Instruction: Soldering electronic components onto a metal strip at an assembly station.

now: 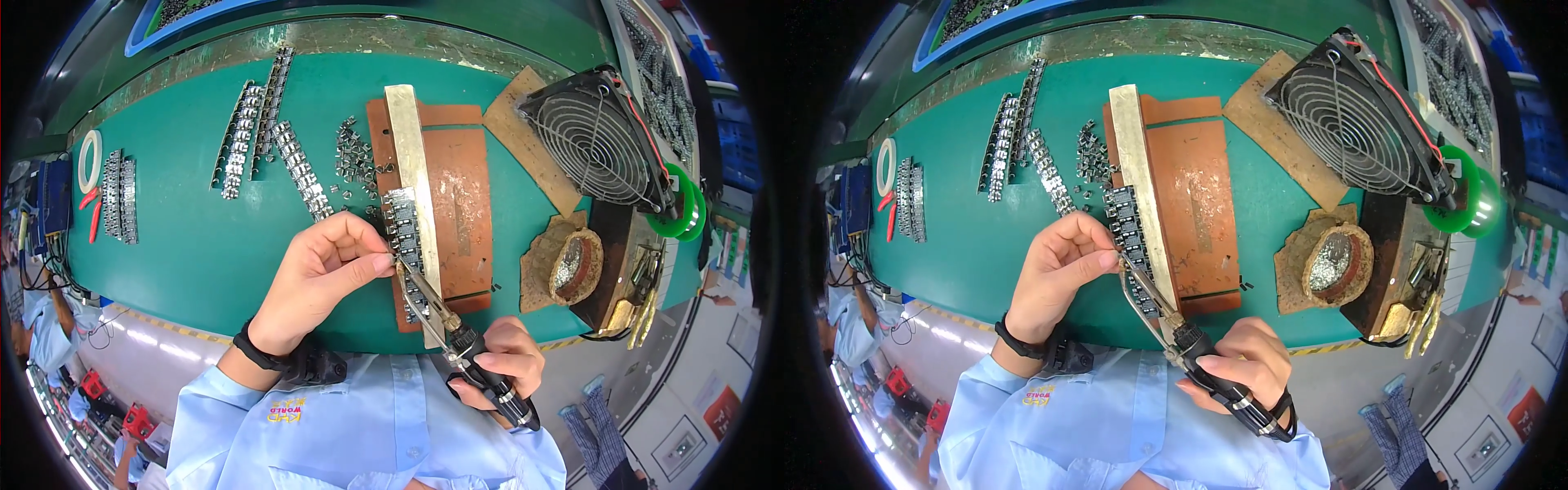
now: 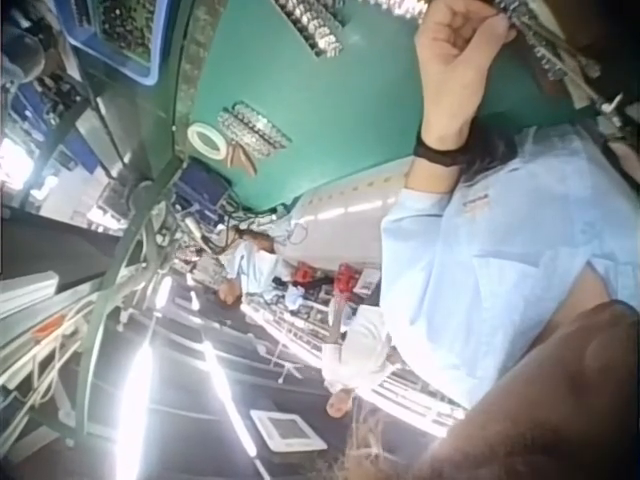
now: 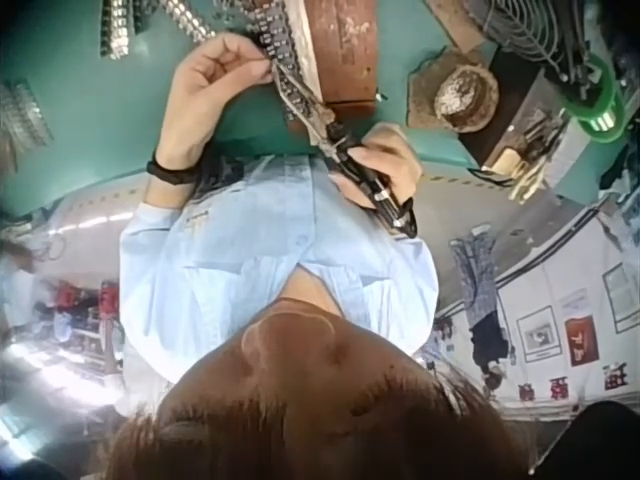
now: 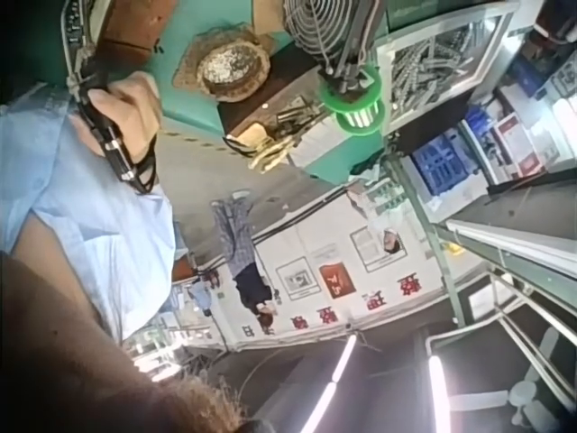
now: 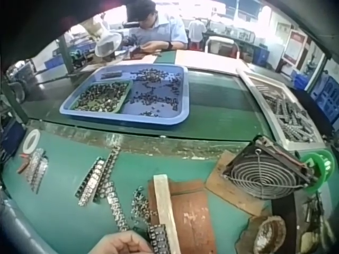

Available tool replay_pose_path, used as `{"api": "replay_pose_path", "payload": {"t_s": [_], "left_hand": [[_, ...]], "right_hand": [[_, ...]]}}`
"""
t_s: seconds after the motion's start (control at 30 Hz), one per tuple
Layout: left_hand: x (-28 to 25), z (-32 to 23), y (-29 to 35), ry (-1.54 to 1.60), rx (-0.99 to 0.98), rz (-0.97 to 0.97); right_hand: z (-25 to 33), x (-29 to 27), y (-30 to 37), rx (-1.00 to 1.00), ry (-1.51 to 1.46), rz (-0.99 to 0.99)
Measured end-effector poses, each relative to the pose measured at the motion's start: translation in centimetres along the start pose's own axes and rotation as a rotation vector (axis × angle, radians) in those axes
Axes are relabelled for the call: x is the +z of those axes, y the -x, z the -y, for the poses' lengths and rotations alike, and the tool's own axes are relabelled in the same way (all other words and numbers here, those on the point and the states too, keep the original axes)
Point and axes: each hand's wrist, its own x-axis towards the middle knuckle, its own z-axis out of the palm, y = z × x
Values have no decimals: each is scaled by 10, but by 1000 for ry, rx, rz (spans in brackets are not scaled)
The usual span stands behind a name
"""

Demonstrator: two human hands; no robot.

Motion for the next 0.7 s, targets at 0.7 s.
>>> {"api": "replay_pose_path", "payload": {"t_s": [0.7], "left_hand": [[-7, -1, 1, 3, -3, 11]], "right_hand": [[-5, 3, 7, 46, -43, 60]]}}
